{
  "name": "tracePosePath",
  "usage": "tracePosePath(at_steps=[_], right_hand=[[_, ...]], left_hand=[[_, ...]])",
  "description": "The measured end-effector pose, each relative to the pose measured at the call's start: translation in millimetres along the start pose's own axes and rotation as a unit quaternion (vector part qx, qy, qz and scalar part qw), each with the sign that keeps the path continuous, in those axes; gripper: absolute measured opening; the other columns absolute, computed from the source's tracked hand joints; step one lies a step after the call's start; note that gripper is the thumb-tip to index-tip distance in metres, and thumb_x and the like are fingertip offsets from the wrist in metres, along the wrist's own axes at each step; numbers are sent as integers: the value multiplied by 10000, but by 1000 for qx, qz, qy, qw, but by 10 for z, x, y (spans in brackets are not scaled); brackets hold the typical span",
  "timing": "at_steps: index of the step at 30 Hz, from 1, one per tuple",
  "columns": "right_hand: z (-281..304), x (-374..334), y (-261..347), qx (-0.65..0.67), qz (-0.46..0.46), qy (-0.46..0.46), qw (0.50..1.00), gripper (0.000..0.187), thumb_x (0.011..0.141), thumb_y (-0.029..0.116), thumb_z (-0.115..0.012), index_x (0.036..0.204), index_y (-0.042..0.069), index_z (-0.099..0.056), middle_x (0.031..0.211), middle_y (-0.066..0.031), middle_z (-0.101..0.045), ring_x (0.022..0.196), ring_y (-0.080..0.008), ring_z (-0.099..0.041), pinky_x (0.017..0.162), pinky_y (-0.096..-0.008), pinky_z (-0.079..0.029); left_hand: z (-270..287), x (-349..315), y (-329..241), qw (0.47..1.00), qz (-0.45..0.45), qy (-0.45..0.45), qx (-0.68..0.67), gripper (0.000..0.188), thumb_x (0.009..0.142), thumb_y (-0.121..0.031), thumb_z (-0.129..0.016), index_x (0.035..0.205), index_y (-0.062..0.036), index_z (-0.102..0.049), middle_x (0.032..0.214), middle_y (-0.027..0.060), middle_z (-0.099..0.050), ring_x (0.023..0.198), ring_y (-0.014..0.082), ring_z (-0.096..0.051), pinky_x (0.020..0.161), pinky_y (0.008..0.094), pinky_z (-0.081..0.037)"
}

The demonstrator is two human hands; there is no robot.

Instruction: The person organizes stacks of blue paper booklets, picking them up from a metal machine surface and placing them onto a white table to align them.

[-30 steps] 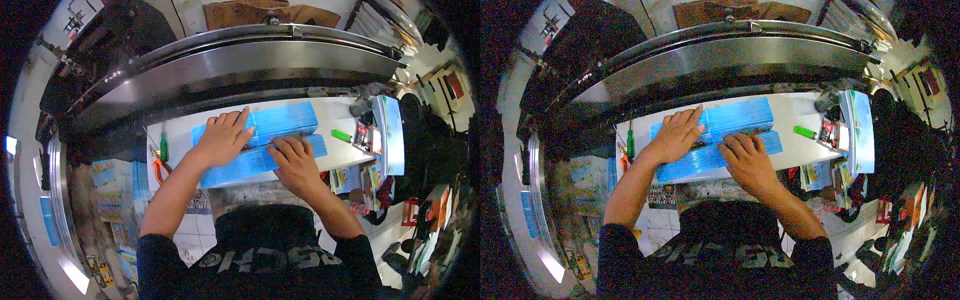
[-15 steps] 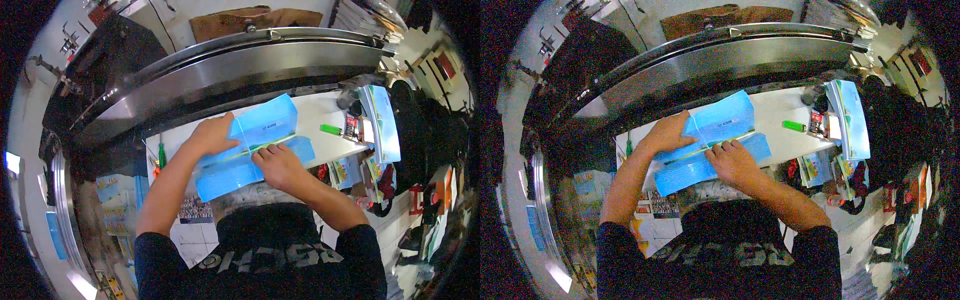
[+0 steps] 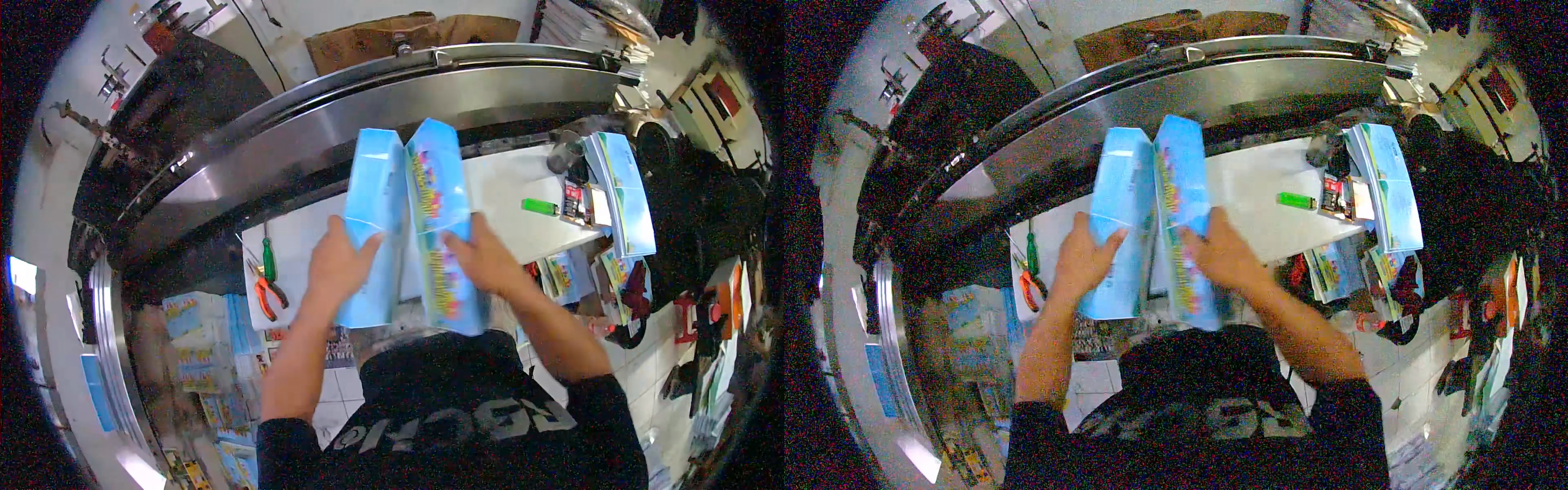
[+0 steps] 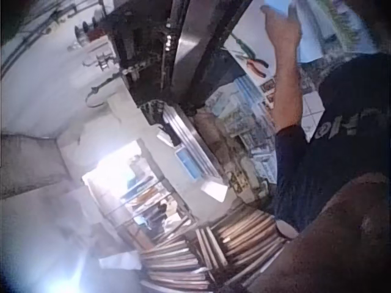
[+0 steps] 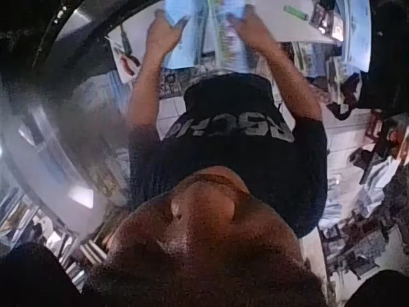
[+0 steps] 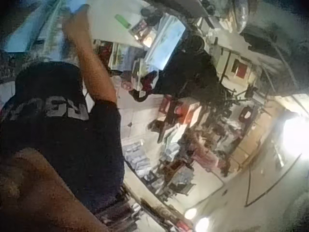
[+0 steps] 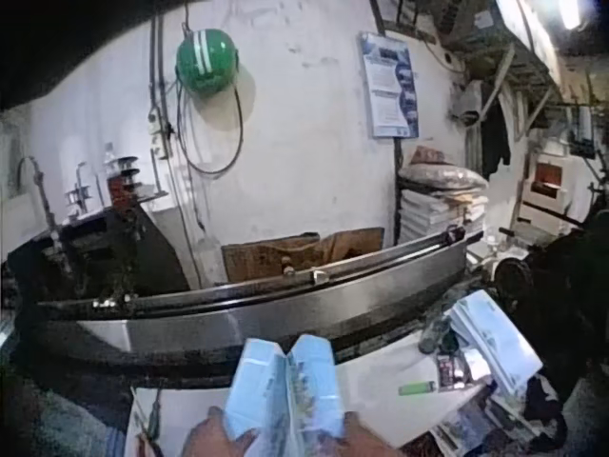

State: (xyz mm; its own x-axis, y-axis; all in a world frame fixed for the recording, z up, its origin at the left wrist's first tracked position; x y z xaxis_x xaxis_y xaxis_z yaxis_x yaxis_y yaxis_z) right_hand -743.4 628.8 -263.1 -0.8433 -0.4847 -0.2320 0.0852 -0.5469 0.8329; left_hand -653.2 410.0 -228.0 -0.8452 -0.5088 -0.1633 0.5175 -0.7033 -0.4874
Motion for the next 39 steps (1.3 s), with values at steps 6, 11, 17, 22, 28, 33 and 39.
tracePosePath(at_steps=[6,11,17,22,28,33,39], right_hand=[[-727,-116,136,129,116,123,977,740,858,342,-659,1360,-40,-272,1334,-280,-416,1180,-344,-504,914,-434,-478],[-807,-3,-156,302,147,252,908,861,804,128,-718,1435,52,-137,1472,-178,-265,1299,-319,-402,974,-473,-449],[-418,-51,-145,112,165,183,962,740,776,123,-742,1385,51,-328,1430,-182,-373,1333,-312,-383,1038,-470,-397],[111,-192,523,-159,335,-15,929,788,720,170,-780,1391,58,-382,1423,-171,-411,1346,-325,-366,1085,-476,-337],[109,107,437,-401,385,26,831,951,632,247,-835,1426,56,-348,1494,-160,-334,1401,-321,-288,1124,-543,-235],[480,302,215,-334,319,-17,887,1099,537,257,-889,1439,27,-304,1520,-177,-285,1412,-340,-264,1144,-508,-215],[245,416,-559,123,194,66,971,982,551,156,-883,1387,24,-385,1362,-142,-465,1327,-258,-389,1123,-386,-267]], left_hand=[[-179,46,101,999,21,28,-24,804,779,-584,-663,1165,78,-418,1027,316,-627,973,446,-631,831,471,-496],[-185,177,145,996,40,54,-54,876,652,-544,-762,1183,68,-430,1055,296,-628,985,419,-635,837,461,-498],[89,153,-198,990,-95,38,100,816,624,-409,-763,1231,31,-441,1112,247,-609,1023,369,-625,876,436,-489],[-113,-71,-196,959,-181,17,218,946,618,-405,-774,1368,2,-367,1251,213,-515,1157,347,-534,948,459,-442],[-140,-1,-304,961,-207,49,175,925,608,-390,-802,1363,-36,-401,1203,189,-552,1110,372,-544,949,480,-441],[-2,8,-121,948,-276,76,142,767,653,-356,-778,1300,-67,-485,1178,169,-580,1101,350,-551,950,478,-431],[99,-6,-136,928,-338,81,136,763,643,-320,-762,1323,-105,-489,1180,152,-581,1120,342,-537,994,455,-391]])
Point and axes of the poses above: each hand's wrist, its own x-axis towards the middle knuckle, its own z-axis out of the back of the hand, y = z × x, the point moved 5 cm from there along x, towards the middle knuckle
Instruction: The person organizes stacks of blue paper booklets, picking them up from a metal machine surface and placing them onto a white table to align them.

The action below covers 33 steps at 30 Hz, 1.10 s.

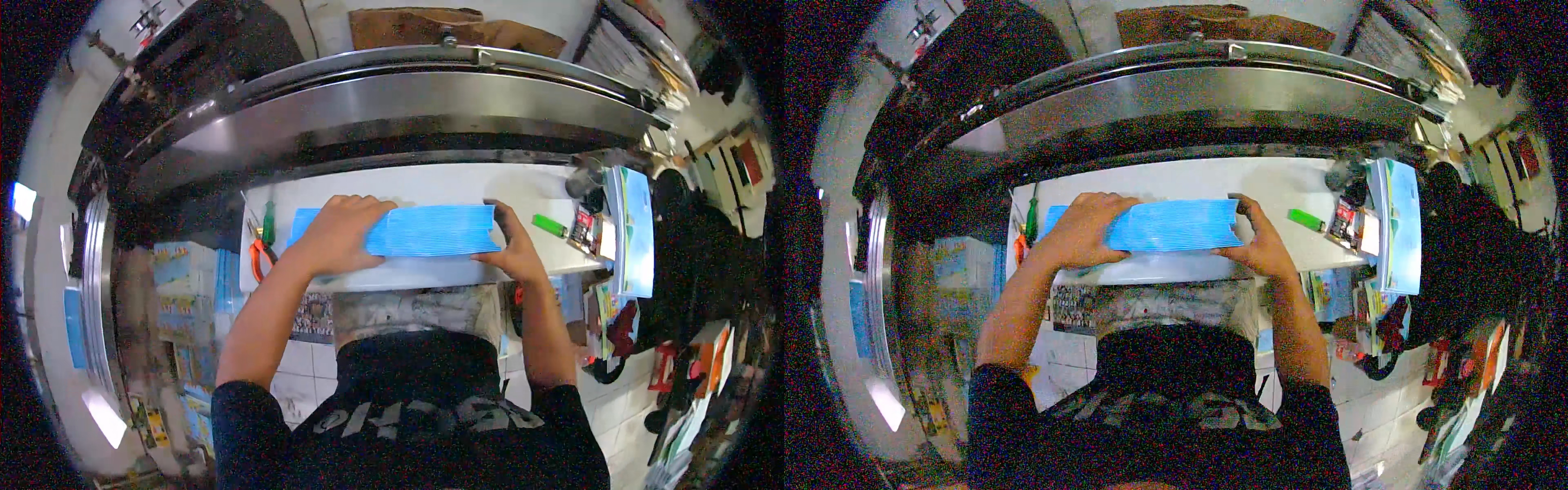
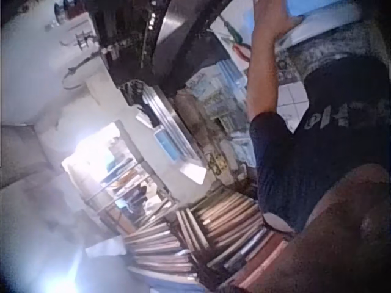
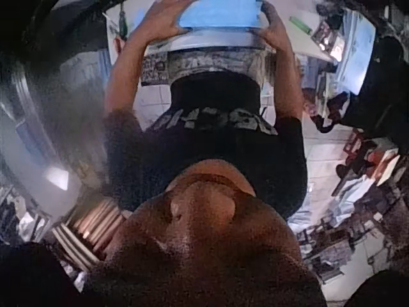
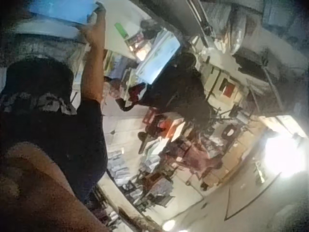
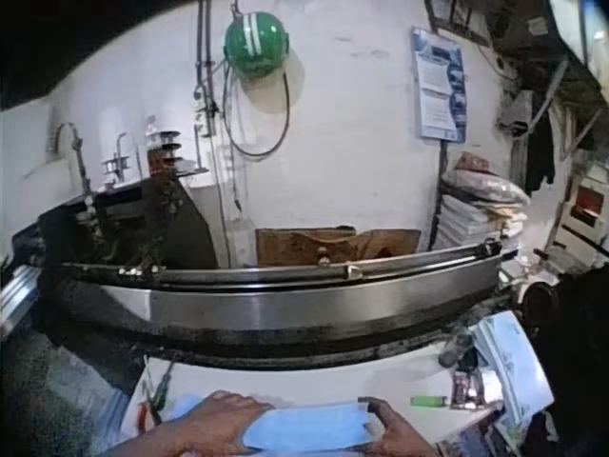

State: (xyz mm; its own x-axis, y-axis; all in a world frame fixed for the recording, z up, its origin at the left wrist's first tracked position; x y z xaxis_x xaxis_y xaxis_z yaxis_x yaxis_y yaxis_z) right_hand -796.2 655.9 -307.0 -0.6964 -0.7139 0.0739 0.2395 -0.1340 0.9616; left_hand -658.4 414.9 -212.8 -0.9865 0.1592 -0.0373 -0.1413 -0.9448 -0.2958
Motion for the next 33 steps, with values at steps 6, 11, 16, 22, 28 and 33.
tracePosePath(at_steps=[6,11,16,22,28,33], right_hand=[[-20,-17,-29,-29,-8,-13,999,828,556,137,-869,1277,21,-479,1216,-95,-561,1204,-227,-487,1082,-375,-313],[-108,-76,-27,25,-24,-3,999,893,582,109,-841,1361,16,-413,1309,-113,-513,1258,-235,-457,1098,-376,-291],[-310,-138,132,110,38,-55,992,1087,651,112,-820,1516,52,-165,1511,-147,-324,1377,-236,-317,1148,-380,-214],[-417,-132,-22,153,-48,-96,982,1063,710,22,-766,1528,72,-90,1520,-137,-306,1362,-235,-342,1126,-387,-273],[-499,-399,37,146,-31,-106,983,1069,720,62,-779,1528,70,-79,1519,-141,-305,1363,-243,-346,1121,-389,-281],[-507,-390,-41,125,-27,-93,987,1073,716,68,-772,1526,58,-69,1537,-147,-262,1374,-238,-323,1128,-388,-263]], left_hand=[[168,-713,668,994,104,-21,-21,883,576,-258,-810,1359,-85,-441,1233,171,-538,1177,339,-505,1048,449,-365],[-326,-1161,1061,896,206,-108,-380,1073,607,-84,-828,1490,-78,-218,1381,99,-434,1275,227,-425,1069,371,-346],[-1026,-1126,939,787,271,-210,-512,1111,627,-39,-814,1520,-90,-155,1384,62,-444,1252,206,-445,1069,362,-353],[-933,-1017,823,766,234,-301,-517,926,680,56,-760,1466,-44,-282,1316,83,-512,1192,191,-499,1033,331,-392],[-1257,-1229,771,721,288,-317,-545,769,706,28,-768,1372,-18,-386,1238,89,-558,1136,187,-532,1002,334,-414],[-1235,-1278,719,732,279,-324,-531,625,722,20,-759,1267,-25,-457,1184,77,-573,1079,176,-555,966,331,-433]])
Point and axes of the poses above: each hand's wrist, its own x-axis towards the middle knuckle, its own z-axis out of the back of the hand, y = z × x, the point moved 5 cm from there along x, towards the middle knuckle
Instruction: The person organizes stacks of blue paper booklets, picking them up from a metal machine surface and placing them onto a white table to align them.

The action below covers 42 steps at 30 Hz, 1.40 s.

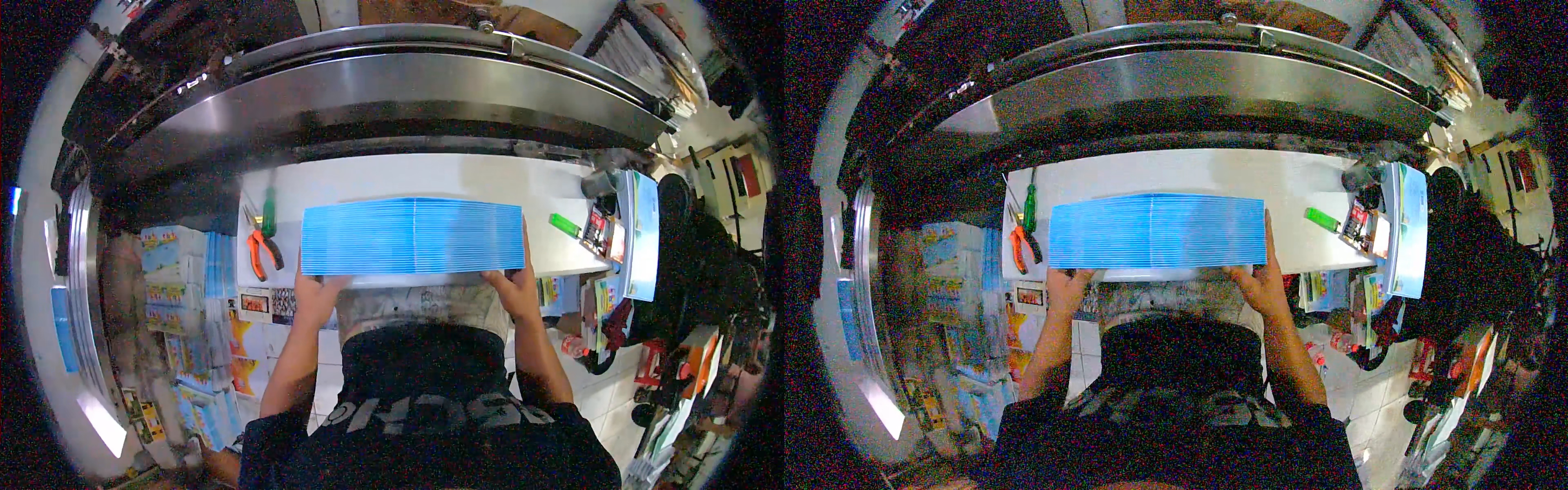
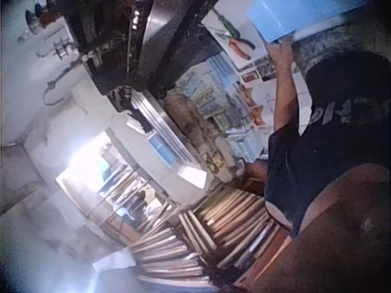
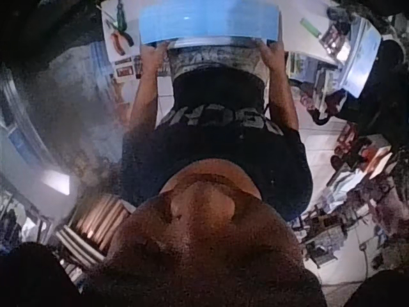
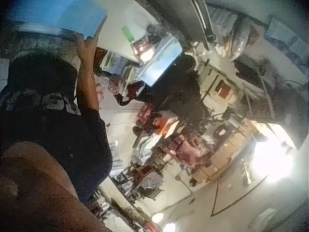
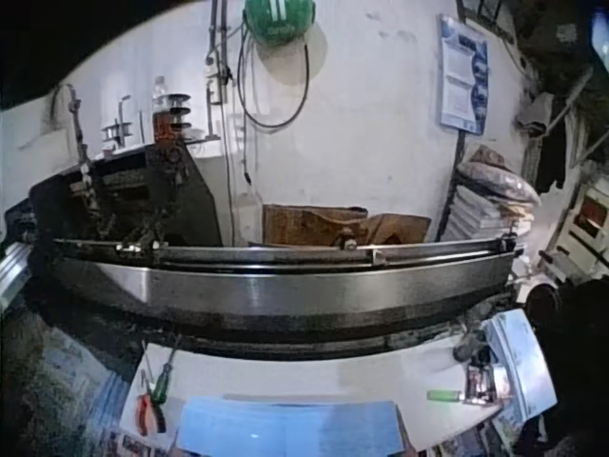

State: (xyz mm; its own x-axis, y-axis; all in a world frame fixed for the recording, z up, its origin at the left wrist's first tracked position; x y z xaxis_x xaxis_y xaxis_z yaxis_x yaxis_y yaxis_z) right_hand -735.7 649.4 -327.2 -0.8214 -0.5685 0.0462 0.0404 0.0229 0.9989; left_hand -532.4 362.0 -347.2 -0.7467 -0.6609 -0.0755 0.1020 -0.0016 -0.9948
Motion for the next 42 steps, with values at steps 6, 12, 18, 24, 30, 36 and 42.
tracePosePath(at_steps=[6,12,18,24,30,36,42], right_hand=[[11,-79,-64,34,-24,-32,999,1039,707,83,-757,1522,55,-113,1422,-110,-401,1263,-212,-437,1069,-355,-343],[56,-102,-222,33,-80,-33,996,1007,719,28,-734,1523,75,-129,1362,-86,-448,1196,-192,-477,1031,-338,-378],[-3,-80,-82,53,-46,-24,997,1073,702,43,-751,1526,54,-64,1551,-133,-218,1375,-235,-301,1125,-376,-260],[41,-72,-128,50,-17,-18,998,1106,702,101,-793,1527,61,-59,1547,-135,-236,1377,-232,-301,1122,-378,-268],[-8,-43,14,44,8,8,999,1108,693,86,-804,1530,76,-78,1540,-128,-253,1368,-242,-326,1119,-383,-278],[-10,-45,58,35,9,-21,999,1083,634,20,-740,1523,55,-123,1479,-117,-338,1327,-218,-377,1096,-359,-317],[96,-12,217,-8,20,32,999,1232,612,195,-889,1523,56,-73,1555,-148,-205,1398,-274,-277,1136,-417,-256]], left_hand=[[-12,-19,-9,999,34,3,29,653,709,-14,-771,1277,-21,-448,1189,85,-561,1090,184,-537,973,336,-425],[2,-7,-6,998,45,3,47,673,708,-46,-783,1286,-11,-441,1188,100,-555,1097,194,-529,970,341,-422],[33,-6,188,998,53,-24,9,632,712,-63,-794,1255,-18,-473,1154,91,-586,1060,192,-561,954,331,-434],[-45,-39,-34,998,32,-38,36,624,718,-31,-779,1257,-16,-465,1119,83,-604,1049,182,-571,938,327,-448],[79,5,-39,996,-2,6,85,669,676,-52,-800,1256,-19,-467,1168,93,-573,1067,192,-559,957,337,-441],[24,153,-326,983,-62,19,170,819,637,-115,-841,1312,-23,-386,1193,97,-543,1092,196,-541,963,342,-438],[78,259,-291,970,-70,40,228,827,610,-153,-873,1270,-34,-389,1166,89,-559,1056,181,-556,917,337,-468]])
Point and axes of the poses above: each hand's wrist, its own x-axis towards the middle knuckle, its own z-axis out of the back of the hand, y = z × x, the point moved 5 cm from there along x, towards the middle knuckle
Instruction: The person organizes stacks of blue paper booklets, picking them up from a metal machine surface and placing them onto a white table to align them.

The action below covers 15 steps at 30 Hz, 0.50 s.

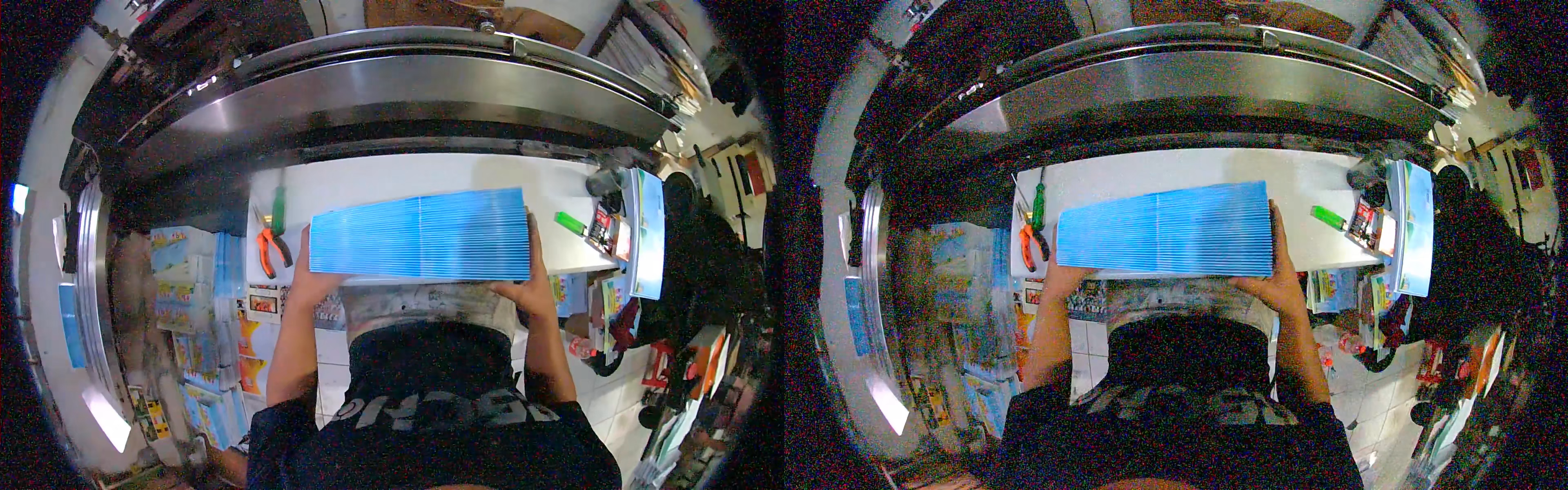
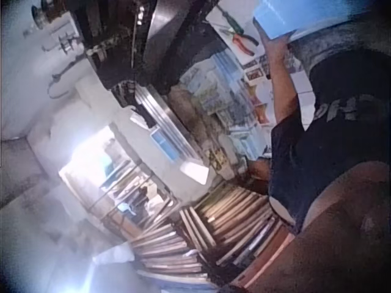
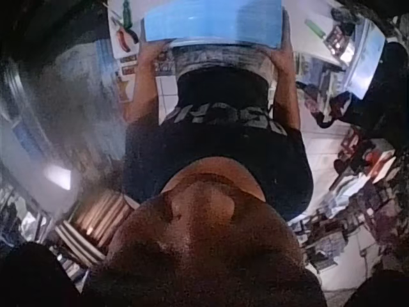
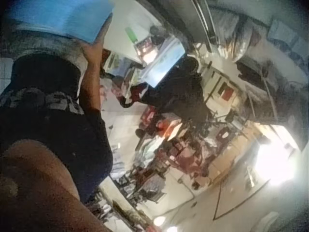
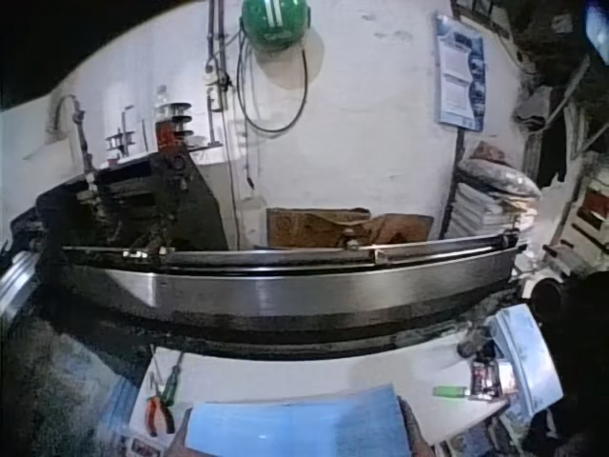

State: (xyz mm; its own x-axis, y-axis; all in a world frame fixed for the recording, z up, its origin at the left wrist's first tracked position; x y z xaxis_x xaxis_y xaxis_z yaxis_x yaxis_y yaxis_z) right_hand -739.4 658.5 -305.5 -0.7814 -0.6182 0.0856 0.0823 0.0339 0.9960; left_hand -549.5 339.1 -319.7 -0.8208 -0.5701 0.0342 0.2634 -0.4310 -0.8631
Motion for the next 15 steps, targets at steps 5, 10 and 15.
tracePosePath(at_steps=[5,10,15], right_hand=[[-84,-41,689,-477,127,46,869,1049,555,231,-862,1454,101,-337,1465,-159,-345,1361,-366,-314,1127,-452,-283],[-463,3,864,-578,151,114,794,784,657,321,-798,1353,141,-485,1356,-141,-410,1295,-360,-345,1122,-568,-226],[-531,-59,839,-603,160,95,776,703,697,313,-772,1325,129,-514,1367,-141,-404,1300,-358,-343,1117,-561,-238]], left_hand=[[-31,11,129,998,-16,5,-54,813,603,-151,-876,1250,-32,-399,1132,76,-580,1021,166,-567,889,326,-478],[-26,30,73,997,7,8,-72,798,607,-119,-868,1253,-42,-406,1120,70,-587,1016,158,-567,889,317,-477],[-40,1,91,985,30,-4,-171,737,628,-78,-837,1236,-54,-421,1104,58,-596,1002,157,-574,888,314,-478]])
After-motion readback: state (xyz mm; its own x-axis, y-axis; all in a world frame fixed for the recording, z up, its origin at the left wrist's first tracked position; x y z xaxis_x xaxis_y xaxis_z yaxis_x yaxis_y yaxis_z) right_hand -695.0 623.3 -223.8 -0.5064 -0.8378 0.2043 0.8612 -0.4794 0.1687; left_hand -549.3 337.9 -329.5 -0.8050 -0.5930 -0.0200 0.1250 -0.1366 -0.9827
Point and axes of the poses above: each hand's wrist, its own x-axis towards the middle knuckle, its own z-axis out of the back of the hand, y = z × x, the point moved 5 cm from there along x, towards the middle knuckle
